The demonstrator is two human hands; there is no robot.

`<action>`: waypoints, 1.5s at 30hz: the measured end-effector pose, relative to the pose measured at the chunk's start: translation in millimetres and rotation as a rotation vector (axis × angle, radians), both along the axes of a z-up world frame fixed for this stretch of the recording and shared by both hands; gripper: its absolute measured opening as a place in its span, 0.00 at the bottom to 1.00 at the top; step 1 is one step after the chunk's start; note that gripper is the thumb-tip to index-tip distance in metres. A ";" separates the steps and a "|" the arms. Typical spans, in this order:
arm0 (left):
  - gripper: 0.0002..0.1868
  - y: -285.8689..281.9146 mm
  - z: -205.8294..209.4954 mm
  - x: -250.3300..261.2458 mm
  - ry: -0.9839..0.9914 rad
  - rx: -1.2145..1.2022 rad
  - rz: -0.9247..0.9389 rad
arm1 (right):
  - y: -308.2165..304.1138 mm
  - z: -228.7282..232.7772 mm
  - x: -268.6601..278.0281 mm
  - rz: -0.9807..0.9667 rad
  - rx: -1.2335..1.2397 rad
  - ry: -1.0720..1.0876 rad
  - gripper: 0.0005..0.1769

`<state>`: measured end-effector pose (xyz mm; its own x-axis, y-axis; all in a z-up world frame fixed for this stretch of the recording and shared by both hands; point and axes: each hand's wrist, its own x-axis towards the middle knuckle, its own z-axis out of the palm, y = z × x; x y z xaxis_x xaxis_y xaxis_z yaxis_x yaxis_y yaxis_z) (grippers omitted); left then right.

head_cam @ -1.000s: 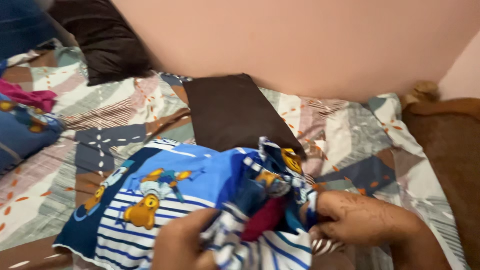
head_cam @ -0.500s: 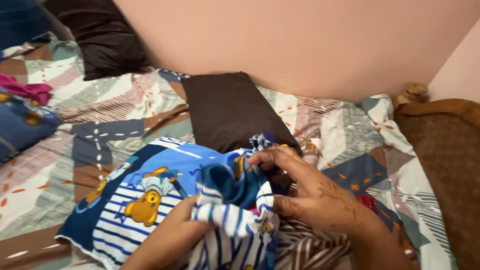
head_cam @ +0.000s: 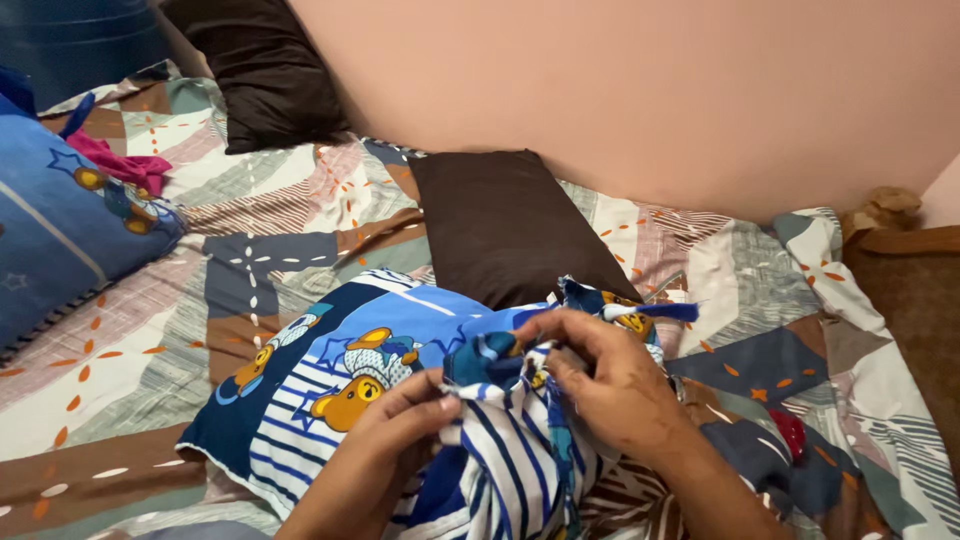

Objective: The person inserts a pink floral pillow into a blue teddy bear pillowcase while lying on a bed. They align the corners, push the pillow inside, and tie the pillowcase strings to secure it.

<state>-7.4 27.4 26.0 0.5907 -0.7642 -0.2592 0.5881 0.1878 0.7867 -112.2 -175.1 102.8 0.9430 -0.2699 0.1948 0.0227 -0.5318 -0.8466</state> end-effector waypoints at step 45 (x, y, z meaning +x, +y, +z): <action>0.11 -3.7 0.9 35.7 -0.433 -0.036 0.463 | 13.4 -21.9 44.7 0.454 0.290 -0.017 0.12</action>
